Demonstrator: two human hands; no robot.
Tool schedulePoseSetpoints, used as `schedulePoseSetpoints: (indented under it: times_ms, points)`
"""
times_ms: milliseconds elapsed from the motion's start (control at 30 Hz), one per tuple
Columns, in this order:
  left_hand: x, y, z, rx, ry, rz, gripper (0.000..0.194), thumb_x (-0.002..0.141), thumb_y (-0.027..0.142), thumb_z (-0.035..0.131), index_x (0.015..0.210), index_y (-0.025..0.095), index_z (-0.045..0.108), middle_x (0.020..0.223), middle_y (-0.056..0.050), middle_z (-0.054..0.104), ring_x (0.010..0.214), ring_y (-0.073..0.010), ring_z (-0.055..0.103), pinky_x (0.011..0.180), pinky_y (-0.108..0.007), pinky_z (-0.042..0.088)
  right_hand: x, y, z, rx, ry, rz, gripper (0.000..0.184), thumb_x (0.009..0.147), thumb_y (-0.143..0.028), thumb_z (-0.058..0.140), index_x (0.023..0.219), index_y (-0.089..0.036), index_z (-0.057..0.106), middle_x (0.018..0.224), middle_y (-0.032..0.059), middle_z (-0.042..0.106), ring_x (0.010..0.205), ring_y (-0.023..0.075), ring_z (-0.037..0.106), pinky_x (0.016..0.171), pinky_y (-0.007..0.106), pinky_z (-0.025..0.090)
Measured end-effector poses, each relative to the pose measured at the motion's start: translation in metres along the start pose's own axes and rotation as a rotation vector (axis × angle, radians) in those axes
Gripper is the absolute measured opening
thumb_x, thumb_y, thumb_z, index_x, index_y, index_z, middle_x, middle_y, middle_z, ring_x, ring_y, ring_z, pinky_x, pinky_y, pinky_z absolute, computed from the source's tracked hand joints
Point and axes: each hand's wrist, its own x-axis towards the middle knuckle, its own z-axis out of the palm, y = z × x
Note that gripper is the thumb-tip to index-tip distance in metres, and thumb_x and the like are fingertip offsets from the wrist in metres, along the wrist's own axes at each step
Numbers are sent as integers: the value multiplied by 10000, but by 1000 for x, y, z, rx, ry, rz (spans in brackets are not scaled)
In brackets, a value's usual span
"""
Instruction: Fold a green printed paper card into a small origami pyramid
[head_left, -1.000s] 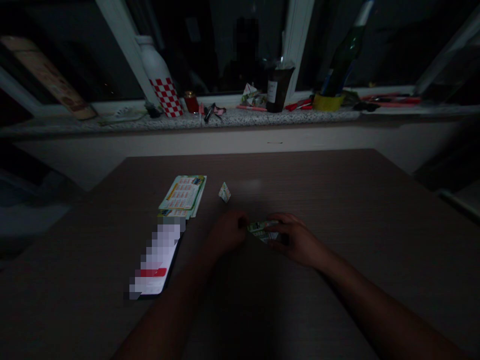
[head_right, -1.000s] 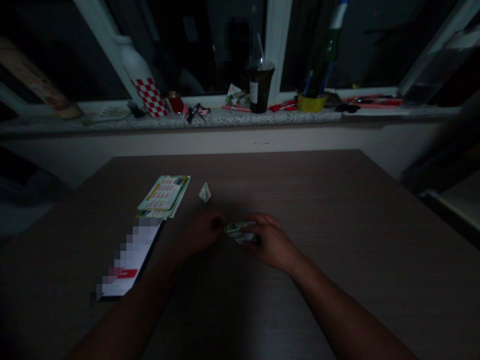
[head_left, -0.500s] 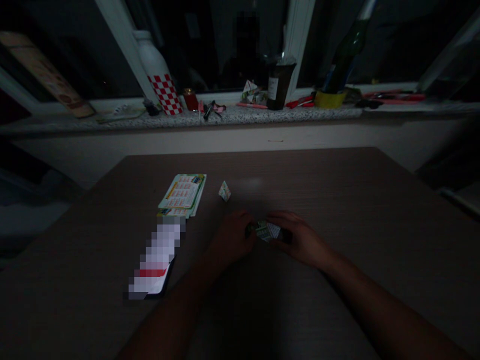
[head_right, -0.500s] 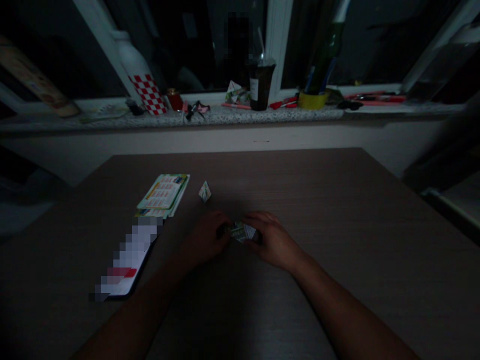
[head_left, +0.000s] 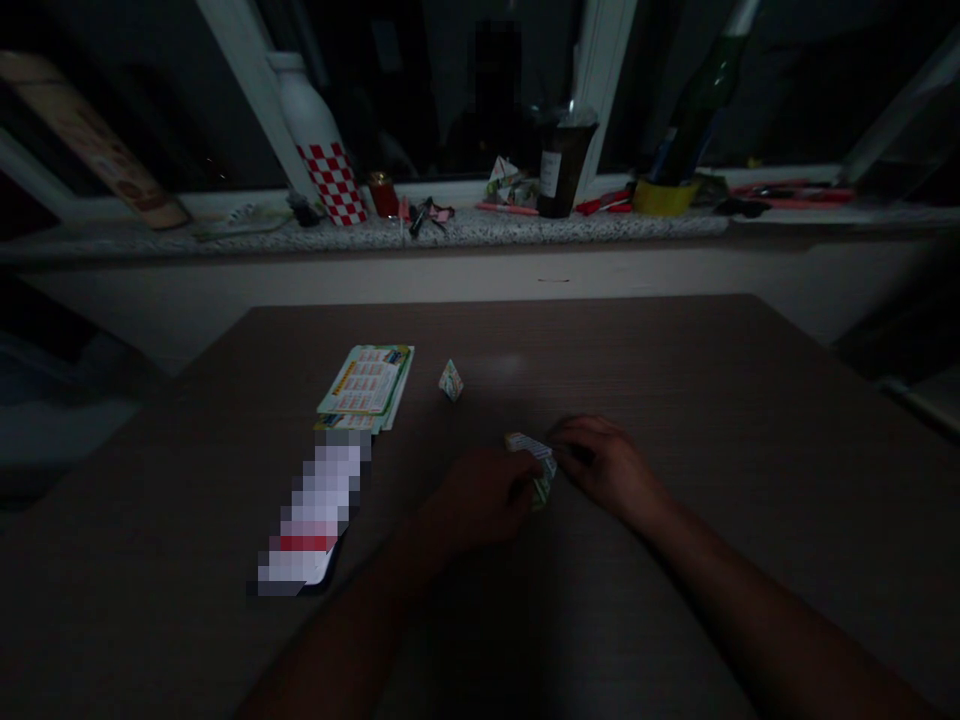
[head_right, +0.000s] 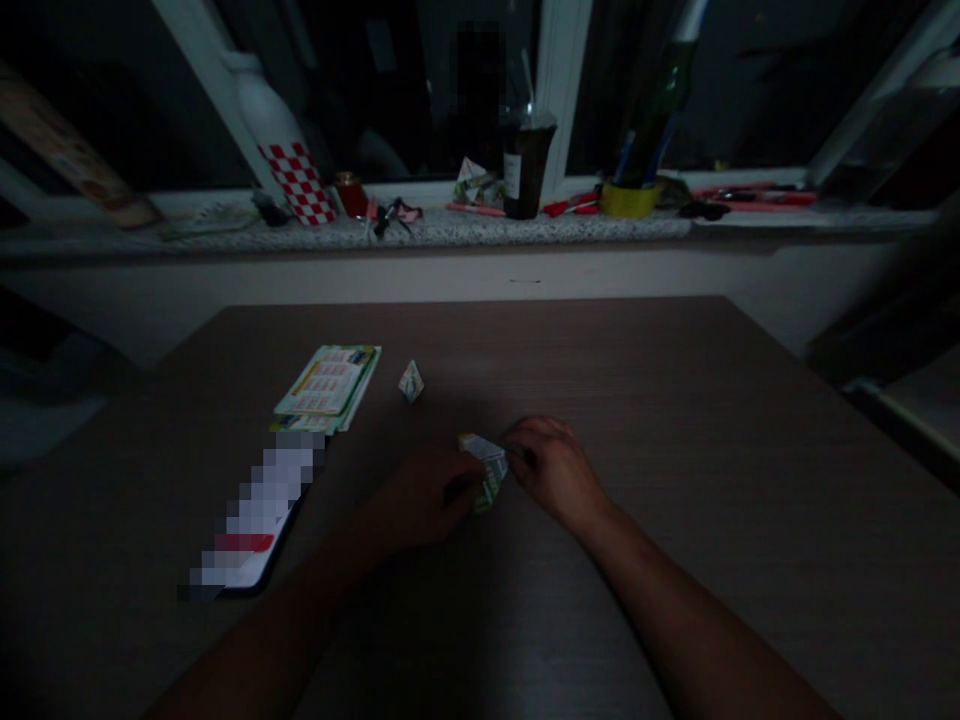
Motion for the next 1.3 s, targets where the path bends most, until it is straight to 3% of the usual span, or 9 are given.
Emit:
schedulePoseSetpoints:
  times_ms: [100,200,400,533,633,933,1300]
  points:
    - [1,-3,-4,38,118,90,270,788,158,547,1049,200,600,1116,-58,627,1074,-208,544,961,-351,400,0,-2,0,8,9,-21,119,809,-126,603,833,-202,692,848,44,702,819,195,632,793,348,478]
    - [2,-8,-7,85,80,133,409,759,137,582,1161,211,562,1234,-62,577,1166,-222,489,1030,-391,347,-1,-8,-1,21,-2,-33,104,814,-125,610,828,-197,683,827,41,705,795,190,635,774,336,478]
    - [2,-9,-7,217,-4,60,240,834,273,573,1057,190,606,1098,-71,600,1042,-237,535,932,-395,400,-3,-19,-4,11,-156,-92,137,777,-216,690,914,-202,691,893,53,698,870,212,620,827,359,475]
    - [2,-8,-9,221,-42,41,251,843,297,576,1069,190,604,1061,-68,591,996,-229,542,878,-362,425,-5,-15,-6,30,-216,-152,286,693,-274,775,964,-221,703,1063,60,671,1014,231,579,916,368,449]
    - [1,-11,-10,204,-58,49,267,833,304,602,1078,199,610,1061,-65,591,1006,-230,538,895,-364,416,-5,-10,-7,43,-253,-156,307,707,-283,766,1004,-232,702,1114,62,656,1055,237,562,929,376,444]
    - [5,-14,-11,173,-83,83,217,886,328,543,1032,203,645,1051,-54,604,1004,-207,548,897,-339,407,-2,-9,-11,52,-280,-185,234,787,-261,701,1019,-233,691,1097,56,673,1035,229,569,917,386,441]
    - [5,-10,-12,203,-72,112,244,929,305,464,900,189,677,948,-46,606,918,-185,553,835,-328,407,-1,-8,-16,113,-285,-201,212,772,-230,704,984,-240,702,1087,51,682,1027,221,589,923,390,437]
